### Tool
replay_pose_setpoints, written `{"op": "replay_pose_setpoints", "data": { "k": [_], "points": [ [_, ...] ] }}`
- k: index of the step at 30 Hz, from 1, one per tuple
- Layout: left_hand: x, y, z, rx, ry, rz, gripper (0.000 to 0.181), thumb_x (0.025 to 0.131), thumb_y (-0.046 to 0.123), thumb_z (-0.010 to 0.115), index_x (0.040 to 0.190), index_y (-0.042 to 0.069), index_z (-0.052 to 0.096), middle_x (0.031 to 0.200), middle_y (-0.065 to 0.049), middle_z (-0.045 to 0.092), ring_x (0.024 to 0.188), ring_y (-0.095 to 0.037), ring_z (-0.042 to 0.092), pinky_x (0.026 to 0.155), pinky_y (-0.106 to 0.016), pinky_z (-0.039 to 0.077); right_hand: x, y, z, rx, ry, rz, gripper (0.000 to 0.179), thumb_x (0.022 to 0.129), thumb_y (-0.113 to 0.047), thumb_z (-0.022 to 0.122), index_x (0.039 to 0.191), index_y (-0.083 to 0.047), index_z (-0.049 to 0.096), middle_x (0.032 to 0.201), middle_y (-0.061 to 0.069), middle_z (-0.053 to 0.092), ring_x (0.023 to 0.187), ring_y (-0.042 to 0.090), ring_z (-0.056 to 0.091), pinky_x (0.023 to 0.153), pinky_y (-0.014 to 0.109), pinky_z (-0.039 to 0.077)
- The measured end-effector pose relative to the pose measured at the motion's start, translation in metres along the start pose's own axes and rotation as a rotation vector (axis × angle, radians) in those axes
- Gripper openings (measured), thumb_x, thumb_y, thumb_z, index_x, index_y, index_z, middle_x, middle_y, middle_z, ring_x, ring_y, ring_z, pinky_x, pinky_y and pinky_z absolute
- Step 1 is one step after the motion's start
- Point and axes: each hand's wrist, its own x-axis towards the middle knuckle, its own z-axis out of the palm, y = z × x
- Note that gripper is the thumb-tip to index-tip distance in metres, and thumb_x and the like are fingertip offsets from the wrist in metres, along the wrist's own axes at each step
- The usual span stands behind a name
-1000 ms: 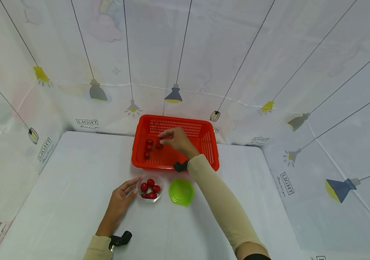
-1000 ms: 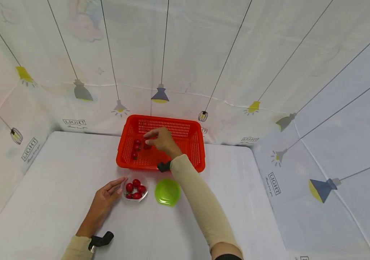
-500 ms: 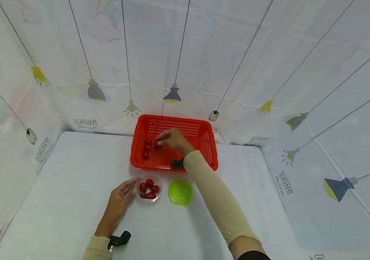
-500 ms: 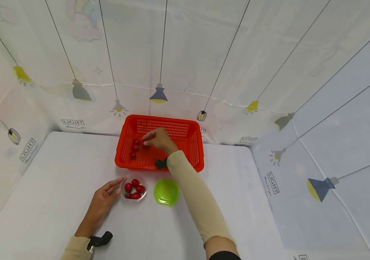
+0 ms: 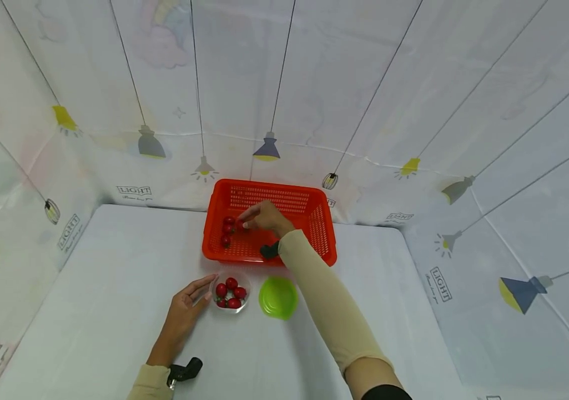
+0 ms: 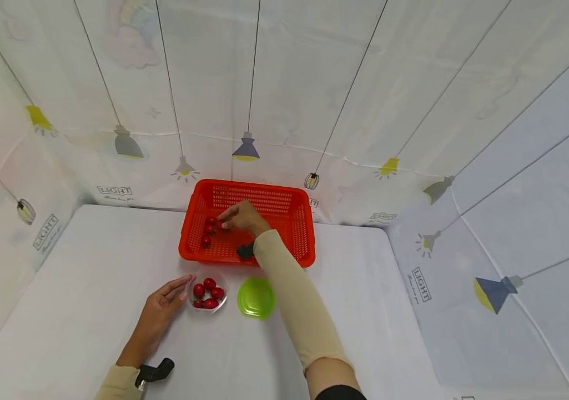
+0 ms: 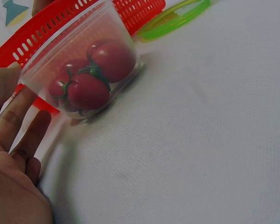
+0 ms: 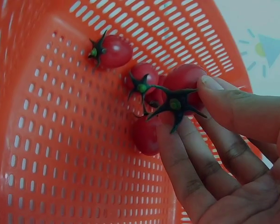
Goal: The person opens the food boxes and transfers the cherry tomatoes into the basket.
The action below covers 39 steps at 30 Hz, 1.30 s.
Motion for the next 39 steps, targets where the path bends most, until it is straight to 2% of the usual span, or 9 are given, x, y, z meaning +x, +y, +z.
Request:
{"op": "replay_pose_setpoints", "data": {
  "k": [3,10,14,22,30,33,36,39],
  "points": [
    [0.001,-0.001,0.0,-0.012,0.002,-0.003,0.05,0.104,0.032,0.07,0.152,0.023,0.058,0.159,0.001,0.058,0.156,-0.012,0.039,0.133,-0.059,0.016,0.004,0.003,0.002,-0.02,0.002,0.006,0.025,0.093,-0.001,0.079,0.118,-0.006,0.081,0.122,0.009,0.079,0.107,0.023,0.073,0.095,0.038,0.061],
    [0.0,-0.003,-0.001,-0.019,-0.004,0.004,0.049,0.104,0.029,0.071,0.151,0.023,0.058,0.158,0.0,0.058,0.157,-0.013,0.039,0.133,-0.06,0.016,0.01,0.007,0.008,-0.054,-0.006,0.018,0.026,0.093,0.0,0.079,0.119,-0.003,0.08,0.123,0.013,0.078,0.106,0.024,0.073,0.101,0.041,0.059],
    [-0.001,-0.003,-0.001,-0.027,-0.011,0.015,0.049,0.105,0.028,0.07,0.152,0.022,0.058,0.159,0.0,0.058,0.157,-0.013,0.038,0.133,-0.062,0.014,0.013,0.008,0.011,-0.088,-0.011,0.02,0.024,0.093,0.0,0.079,0.117,-0.003,0.081,0.12,0.013,0.079,0.105,0.024,0.074,0.1,0.041,0.06],
    [0.0,0.0,-0.001,-0.023,0.005,-0.009,0.048,0.105,0.03,0.07,0.151,0.023,0.059,0.158,0.0,0.059,0.157,-0.016,0.039,0.133,-0.061,0.015,0.022,0.006,0.012,-0.141,-0.023,0.046,0.024,0.091,0.003,0.08,0.113,-0.003,0.082,0.114,0.01,0.081,0.1,0.021,0.074,0.092,0.035,0.062],
    [0.001,-0.002,-0.001,-0.03,-0.005,0.001,0.048,0.105,0.028,0.069,0.151,0.023,0.059,0.158,0.001,0.058,0.159,-0.019,0.035,0.133,-0.062,0.014,0.026,0.01,0.011,-0.211,-0.058,0.033,0.024,0.091,0.001,0.079,0.114,-0.006,0.083,0.114,0.01,0.082,0.098,0.019,0.075,0.087,0.031,0.062],
    [0.001,-0.003,-0.001,-0.02,-0.004,0.0,0.047,0.105,0.028,0.069,0.151,0.024,0.059,0.158,0.002,0.059,0.158,-0.016,0.037,0.134,-0.052,0.019,0.028,0.011,0.012,-0.213,-0.059,0.027,0.025,0.091,0.004,0.078,0.114,-0.004,0.083,0.113,0.012,0.082,0.095,0.02,0.075,0.085,0.031,0.063],
    [0.002,-0.002,-0.001,-0.019,-0.009,0.004,0.048,0.105,0.027,0.069,0.152,0.023,0.058,0.158,0.001,0.058,0.157,-0.015,0.039,0.129,-0.03,0.029,0.03,0.013,0.013,-0.212,-0.05,0.02,0.026,0.089,0.008,0.077,0.113,-0.002,0.083,0.111,0.012,0.082,0.095,0.021,0.075,0.084,0.032,0.064],
    [0.001,0.0,-0.002,-0.021,-0.013,0.004,0.049,0.105,0.027,0.07,0.152,0.023,0.057,0.158,0.001,0.058,0.156,-0.013,0.04,0.116,-0.01,0.034,0.032,0.014,0.014,-0.203,-0.044,0.016,0.025,0.089,0.009,0.078,0.111,-0.002,0.083,0.109,0.012,0.082,0.097,0.022,0.075,0.083,0.033,0.064]
  ]
}}
